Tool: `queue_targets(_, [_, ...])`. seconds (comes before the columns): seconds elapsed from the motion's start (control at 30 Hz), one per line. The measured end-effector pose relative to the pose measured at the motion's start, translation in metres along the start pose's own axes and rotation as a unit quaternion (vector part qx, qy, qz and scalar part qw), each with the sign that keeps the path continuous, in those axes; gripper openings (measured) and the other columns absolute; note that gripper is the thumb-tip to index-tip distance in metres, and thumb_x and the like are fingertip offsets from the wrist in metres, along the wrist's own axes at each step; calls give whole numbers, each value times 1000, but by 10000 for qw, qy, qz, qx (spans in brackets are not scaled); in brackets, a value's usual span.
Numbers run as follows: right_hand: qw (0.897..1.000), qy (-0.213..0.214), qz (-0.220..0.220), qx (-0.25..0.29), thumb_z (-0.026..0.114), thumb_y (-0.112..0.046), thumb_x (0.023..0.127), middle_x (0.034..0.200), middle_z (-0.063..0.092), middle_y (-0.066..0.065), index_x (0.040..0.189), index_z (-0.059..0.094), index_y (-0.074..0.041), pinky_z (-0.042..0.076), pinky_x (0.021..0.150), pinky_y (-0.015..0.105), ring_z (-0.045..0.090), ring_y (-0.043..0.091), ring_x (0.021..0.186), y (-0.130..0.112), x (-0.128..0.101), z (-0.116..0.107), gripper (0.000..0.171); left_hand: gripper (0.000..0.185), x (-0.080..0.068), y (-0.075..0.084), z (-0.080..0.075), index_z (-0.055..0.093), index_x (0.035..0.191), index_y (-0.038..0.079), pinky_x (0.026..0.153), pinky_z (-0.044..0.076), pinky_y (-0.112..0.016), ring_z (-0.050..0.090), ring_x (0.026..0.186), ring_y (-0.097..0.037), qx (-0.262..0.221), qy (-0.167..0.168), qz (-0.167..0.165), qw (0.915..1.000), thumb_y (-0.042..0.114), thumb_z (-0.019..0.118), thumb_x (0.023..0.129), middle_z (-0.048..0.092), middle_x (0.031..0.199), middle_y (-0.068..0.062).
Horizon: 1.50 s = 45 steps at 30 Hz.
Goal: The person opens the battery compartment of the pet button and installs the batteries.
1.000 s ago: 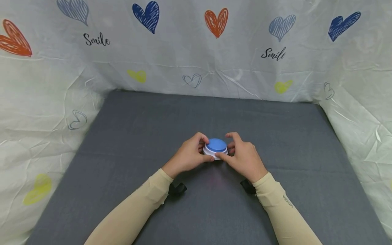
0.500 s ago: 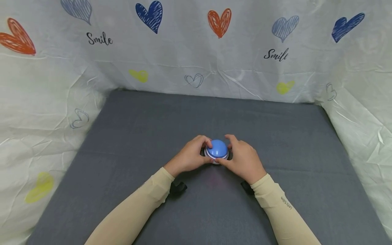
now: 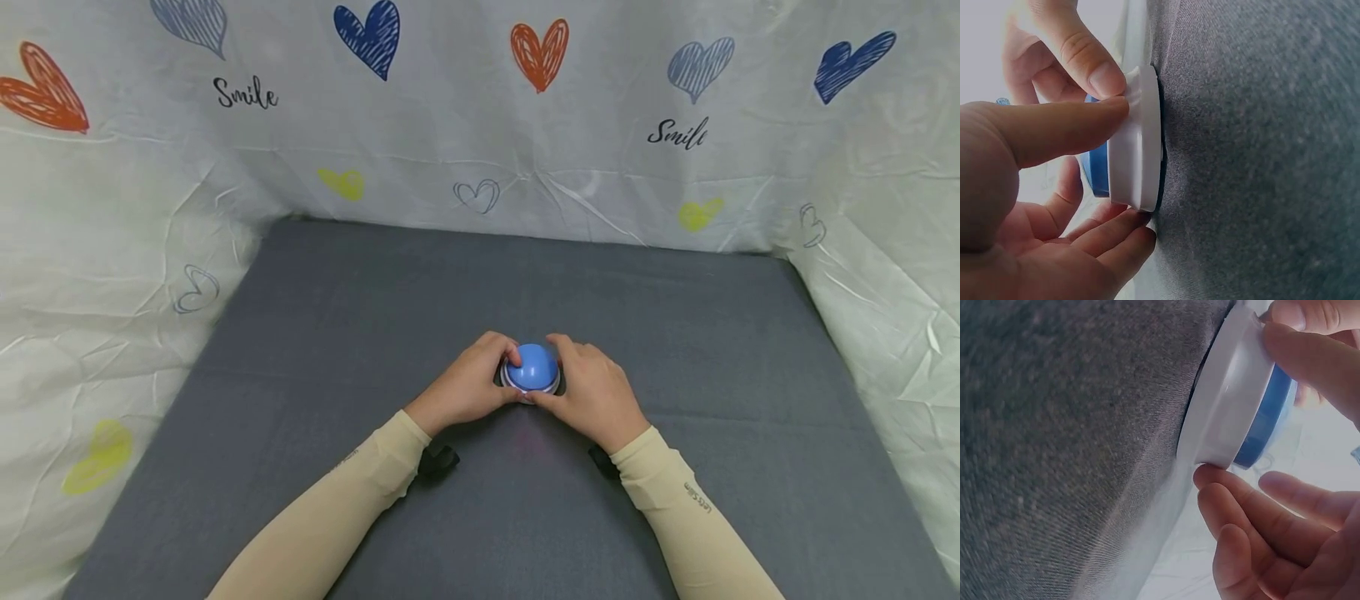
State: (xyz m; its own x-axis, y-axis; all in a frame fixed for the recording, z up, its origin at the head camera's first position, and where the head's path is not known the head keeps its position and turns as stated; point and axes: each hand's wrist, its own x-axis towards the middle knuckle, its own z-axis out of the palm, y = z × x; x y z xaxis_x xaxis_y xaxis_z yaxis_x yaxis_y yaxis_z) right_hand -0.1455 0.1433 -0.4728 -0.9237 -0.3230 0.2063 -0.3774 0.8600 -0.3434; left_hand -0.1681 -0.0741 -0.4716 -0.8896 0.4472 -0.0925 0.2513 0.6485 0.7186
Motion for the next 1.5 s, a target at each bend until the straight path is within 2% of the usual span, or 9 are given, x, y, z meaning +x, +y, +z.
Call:
queue_targets(0.43, [9999, -144, 57, 63, 94, -48, 84, 120, 76, 15, 147, 60, -5, 63, 88, 49, 74, 30, 103, 1, -1, 2, 83, 37, -1, -1, 3, 59, 116, 13, 110, 53, -46, 59, 130, -29, 115, 22, 60, 9999, 19, 87, 93, 55, 143, -11])
queue_targets(0.57, [9995, -193, 85, 228, 93, -46, 85, 113, 75, 11, 148, 60, -6, 62, 83, 47, 71, 26, 97, 2, -3, 2, 81, 41, -3, -5, 2, 59, 119, 13, 106, 54, -45, 60, 124, -28, 152, 1, 73, 9999, 27, 87, 94, 56, 137, -10])
queue_targets(0.73, [9985, -174, 238, 452, 89, -45, 90, 114, 76, 10, 150, 59, -7, 61, 82, 47, 71, 26, 98, 9, -15, -1, 77, 64, -10, -11, -3, 55, 145, 9, 115, 50, -50, 58, 136, -28, 305, -2, 48, 9995, 42, 81, 97, 55, 149, -12])
queue_targets(0.9, [9980, 201, 512, 323, 86, -47, 92, 125, 74, 16, 150, 59, -5, 59, 92, 55, 70, 34, 113, 24, -30, -13, 76, 99, -26, -22, -14, 31, 170, 11, 126, 40, -55, 42, 159, -30, 746, 314, -110, 9967, 61, 75, 96, 37, 173, -12])
queue_targets(1.0, [9970, 592, 502, 1, 86, -52, 90, 137, 68, 22, 152, 56, -1, 55, 101, 60, 65, 41, 125, 34, -35, -21, 85, 114, -36, -29, -25, 21, 174, 13, 130, 32, -57, 28, 167, -31, 1294, 811, -64, 9882, 77, 68, 92, 24, 180, -11])
queue_targets(1.13, [9932, 885, 415, -637, 85, -69, 82, 164, 46, 29, 162, 45, -2, 44, 113, 69, 46, 48, 150, 42, -39, -25, 112, 128, -51, -39, -38, 14, 175, 12, 134, 20, -60, 11, 171, -31, 2267, 1529, 66, 9619, 93, 57, 86, 12, 183, -9])
queue_targets(1.23, [9921, 798, 464, -848, 85, -81, 71, 176, 26, 28, 169, 34, -6, 33, 119, 71, 27, 49, 162, 44, -42, -24, 134, 132, -60, -43, -42, 12, 175, 12, 134, 14, -61, 5, 171, -32, 2651, 1733, 70, 9485, 96, 56, 83, 6, 184, -9])
queue_targets(1.37, [9939, 533, 604, -747, 85, -89, 60, 181, 12, 23, 173, 25, -9, 19, 127, 71, 13, 47, 167, 45, -43, -18, 151, 136, -65, -42, -41, 13, 175, 12, 135, 11, -61, 4, 171, -35, 2803, 1731, -1, 9442, 97, 59, 80, 6, 184, -11])
queue_targets(1.5, [9937, 468, 683, -754, 83, -94, 55, 182, 10, 21, 174, 23, -11, 17, 128, 71, 11, 46, 168, 44, -42, -14, 157, 139, -65, -41, -40, 13, 175, 11, 135, 10, -61, 4, 171, -35, 2865, 1697, -29, 9429, 97, 62, 77, 7, 183, -12])
